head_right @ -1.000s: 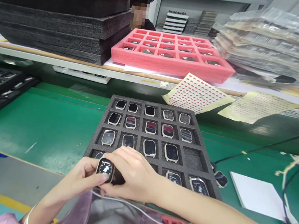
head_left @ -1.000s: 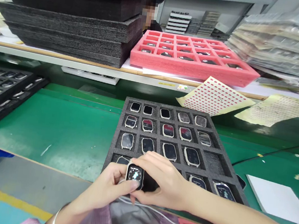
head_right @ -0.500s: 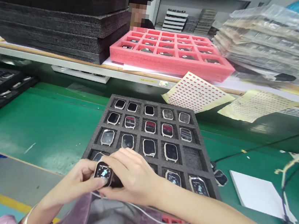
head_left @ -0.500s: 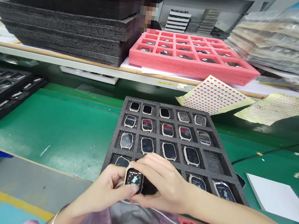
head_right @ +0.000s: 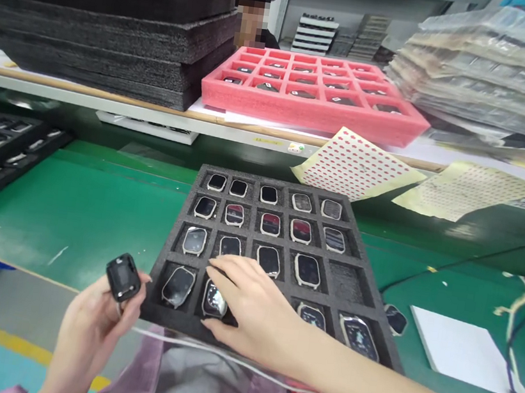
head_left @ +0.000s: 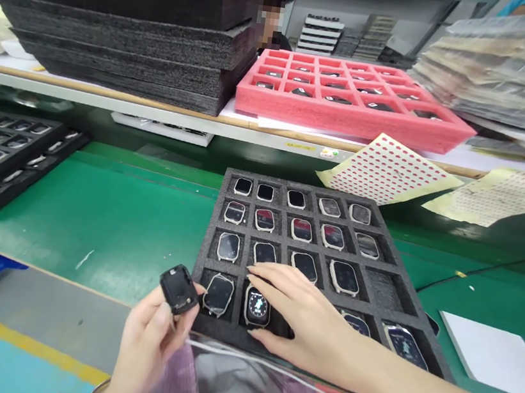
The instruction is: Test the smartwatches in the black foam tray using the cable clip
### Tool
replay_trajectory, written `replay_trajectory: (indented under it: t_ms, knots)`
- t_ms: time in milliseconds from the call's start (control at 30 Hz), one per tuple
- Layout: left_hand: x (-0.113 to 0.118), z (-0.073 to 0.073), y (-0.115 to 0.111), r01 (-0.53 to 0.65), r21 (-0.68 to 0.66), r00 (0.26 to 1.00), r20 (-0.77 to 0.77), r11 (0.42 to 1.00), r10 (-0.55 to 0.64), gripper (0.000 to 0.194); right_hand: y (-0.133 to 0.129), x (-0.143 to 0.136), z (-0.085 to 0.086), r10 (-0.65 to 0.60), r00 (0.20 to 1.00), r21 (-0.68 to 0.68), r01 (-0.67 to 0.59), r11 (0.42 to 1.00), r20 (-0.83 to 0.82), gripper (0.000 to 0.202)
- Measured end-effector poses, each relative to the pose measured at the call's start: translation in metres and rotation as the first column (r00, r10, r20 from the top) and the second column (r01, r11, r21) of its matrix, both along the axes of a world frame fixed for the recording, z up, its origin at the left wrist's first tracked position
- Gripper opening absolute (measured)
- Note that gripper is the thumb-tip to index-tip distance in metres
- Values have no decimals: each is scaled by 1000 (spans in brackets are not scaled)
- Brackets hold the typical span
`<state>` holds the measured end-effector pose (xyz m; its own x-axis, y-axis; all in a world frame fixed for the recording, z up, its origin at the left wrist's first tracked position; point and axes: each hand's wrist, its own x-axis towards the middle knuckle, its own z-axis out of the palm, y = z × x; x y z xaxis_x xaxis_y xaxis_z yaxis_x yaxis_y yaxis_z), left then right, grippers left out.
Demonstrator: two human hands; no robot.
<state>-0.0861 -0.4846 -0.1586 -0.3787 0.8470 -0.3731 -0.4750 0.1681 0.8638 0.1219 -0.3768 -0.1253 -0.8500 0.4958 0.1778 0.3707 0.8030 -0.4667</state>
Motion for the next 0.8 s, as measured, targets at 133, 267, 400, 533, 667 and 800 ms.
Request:
replay_trajectory:
  t_ms: [133,267,400,533,667,800]
  knots:
    - [-7,6,-11,-28,-32,1000,9,999,28,50,-5,-30,1,57,994,138,-70,988,95,20]
    - [-9,8,-13,31,-55,999,-39,998,-33,47,-10,-70,0,49,925,339,-187,922,377,16]
    - [-12,5,-12,47,-29,997,-65,998,-49,42,-10,-85,-1,44,878,361,-241,901,477,10]
    - [-16,0,-9,86,-16,995,-41,996,-87,44,-5,-78,0,88,877,353,-280,893,473,29]
    - [-12,-4,3,145,72,989,-5,987,-145,43,-3,-70,-2,81,922,422,-250,872,379,27]
    - [-6,-13,23,108,315,988,74,943,-138,47,8,-68,-8,110,966,488,-216,846,235,25]
